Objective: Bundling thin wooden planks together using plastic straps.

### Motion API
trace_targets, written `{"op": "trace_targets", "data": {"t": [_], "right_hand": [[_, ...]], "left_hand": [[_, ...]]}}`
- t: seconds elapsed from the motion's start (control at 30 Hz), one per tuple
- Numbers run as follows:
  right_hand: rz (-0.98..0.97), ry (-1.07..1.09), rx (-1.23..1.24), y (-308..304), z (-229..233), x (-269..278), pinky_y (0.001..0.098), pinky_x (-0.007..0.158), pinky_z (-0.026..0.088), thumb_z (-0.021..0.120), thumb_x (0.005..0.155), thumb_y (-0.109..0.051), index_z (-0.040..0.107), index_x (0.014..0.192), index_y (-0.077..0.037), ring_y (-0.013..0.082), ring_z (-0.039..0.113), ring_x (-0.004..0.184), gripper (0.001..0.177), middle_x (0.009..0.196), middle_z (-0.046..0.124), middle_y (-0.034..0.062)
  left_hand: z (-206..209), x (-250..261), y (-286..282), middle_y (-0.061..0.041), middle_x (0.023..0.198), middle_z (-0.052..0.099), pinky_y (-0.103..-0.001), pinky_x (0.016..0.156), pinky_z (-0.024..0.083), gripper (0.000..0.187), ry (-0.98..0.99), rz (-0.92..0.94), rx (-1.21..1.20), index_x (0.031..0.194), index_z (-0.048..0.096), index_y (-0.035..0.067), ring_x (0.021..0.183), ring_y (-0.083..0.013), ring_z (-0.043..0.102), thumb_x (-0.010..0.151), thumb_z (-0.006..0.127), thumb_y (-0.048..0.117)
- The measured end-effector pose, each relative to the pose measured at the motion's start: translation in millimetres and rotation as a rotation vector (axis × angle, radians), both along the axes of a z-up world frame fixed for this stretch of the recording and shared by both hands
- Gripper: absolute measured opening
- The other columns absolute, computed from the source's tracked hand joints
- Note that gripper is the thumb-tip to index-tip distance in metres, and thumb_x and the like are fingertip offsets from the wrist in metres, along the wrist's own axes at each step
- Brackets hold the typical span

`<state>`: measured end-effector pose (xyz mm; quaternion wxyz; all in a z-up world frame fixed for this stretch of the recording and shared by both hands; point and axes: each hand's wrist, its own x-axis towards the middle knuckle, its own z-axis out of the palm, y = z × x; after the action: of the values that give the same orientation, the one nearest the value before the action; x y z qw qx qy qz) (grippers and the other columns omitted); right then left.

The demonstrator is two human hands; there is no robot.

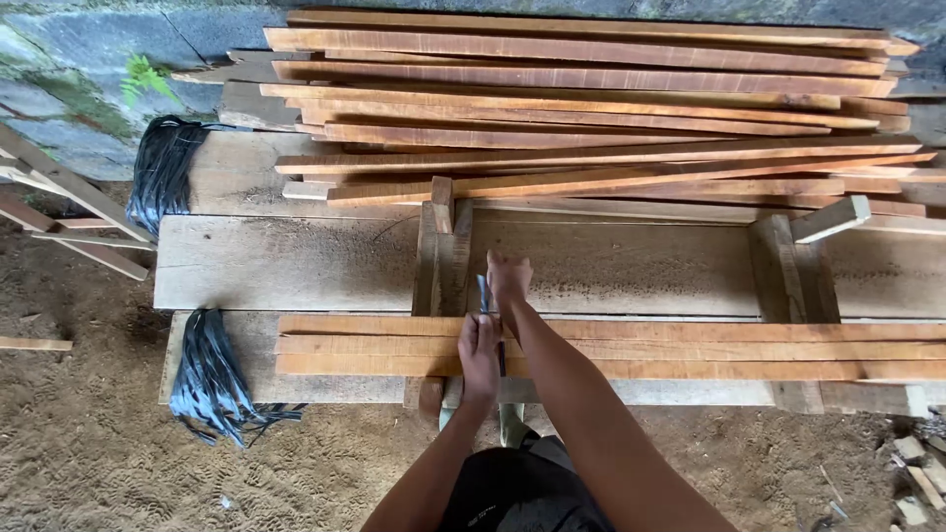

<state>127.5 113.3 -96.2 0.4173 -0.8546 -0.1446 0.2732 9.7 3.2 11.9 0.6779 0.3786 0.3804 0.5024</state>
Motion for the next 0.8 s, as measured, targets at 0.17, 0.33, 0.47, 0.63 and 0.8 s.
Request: {"op": "trace_targets", "data": {"t": [0.17,0.33,0.47,0.63,0.8], "right_hand": [[-0.115,0.000,0.133,-6.4,53.1,-10.4,0.0431,0.059,0.043,0.062,0.076,-0.025,0.048,0.045,-0.006,0.0186,0.045,0.049,0.039,0.044,0.037,0.0081],[-0.144,-0.074,0.087,1.9,17.9,1.8,0.0469,0.063,0.045,0.060,0.074,-0.030,0.058,0.046,-0.002,0.0399,0.059,0.055,0.040,0.046,0.053,0.0189],[-0.140,-0.059,0.099,-0.6,24.7,-4.0,0.0425,0.060,0.044,0.060,0.073,-0.029,0.058,0.044,-0.007,0.0285,0.054,0.050,0.036,0.043,0.047,0.0125],[-0.065,0.010,0.163,-5.6,38.5,-11.2,0.0368,0.054,0.042,0.060,0.079,-0.023,0.053,0.042,-0.012,0.0166,0.043,0.042,0.040,0.039,0.044,0.0046],[-0.060,0.174,-0.027,-3.1,-11.2,-2.4,0.0533,0.080,0.052,0.074,0.083,-0.041,0.064,0.089,-0.002,0.0393,0.071,0.092,0.041,0.092,0.069,0.0245]], "left_hand": [[29.7,14.4,-10.9,0.003,0.075,0.040,-0.031,0.078,0.045,0.026,-0.018,0.120,-0.152,0.087,0.047,0.011,0.070,-0.0100,0.040,0.112,0.042,0.012],[-5.7,6.9,-9.8,0.001,0.073,0.042,-0.033,0.077,0.045,0.030,0.057,0.068,-0.098,0.084,0.048,0.012,0.070,-0.0111,0.045,0.113,0.041,0.014],[-9.5,-5.2,-6.5,0.001,0.075,0.043,-0.033,0.077,0.047,0.030,0.104,-0.032,0.014,0.085,0.049,0.011,0.074,-0.0115,0.046,0.113,0.042,0.019],[-31.2,-10.6,-4.7,-0.001,0.072,0.045,-0.032,0.075,0.049,0.033,0.140,-0.062,0.133,0.084,0.050,0.009,0.071,-0.0121,0.049,0.114,0.040,0.018],[-8.3,-12.3,-5.5,0.000,0.068,0.046,-0.031,0.070,0.046,0.036,0.164,-0.048,0.147,0.082,0.049,0.011,0.066,-0.0106,0.042,0.115,0.038,0.021]]}}
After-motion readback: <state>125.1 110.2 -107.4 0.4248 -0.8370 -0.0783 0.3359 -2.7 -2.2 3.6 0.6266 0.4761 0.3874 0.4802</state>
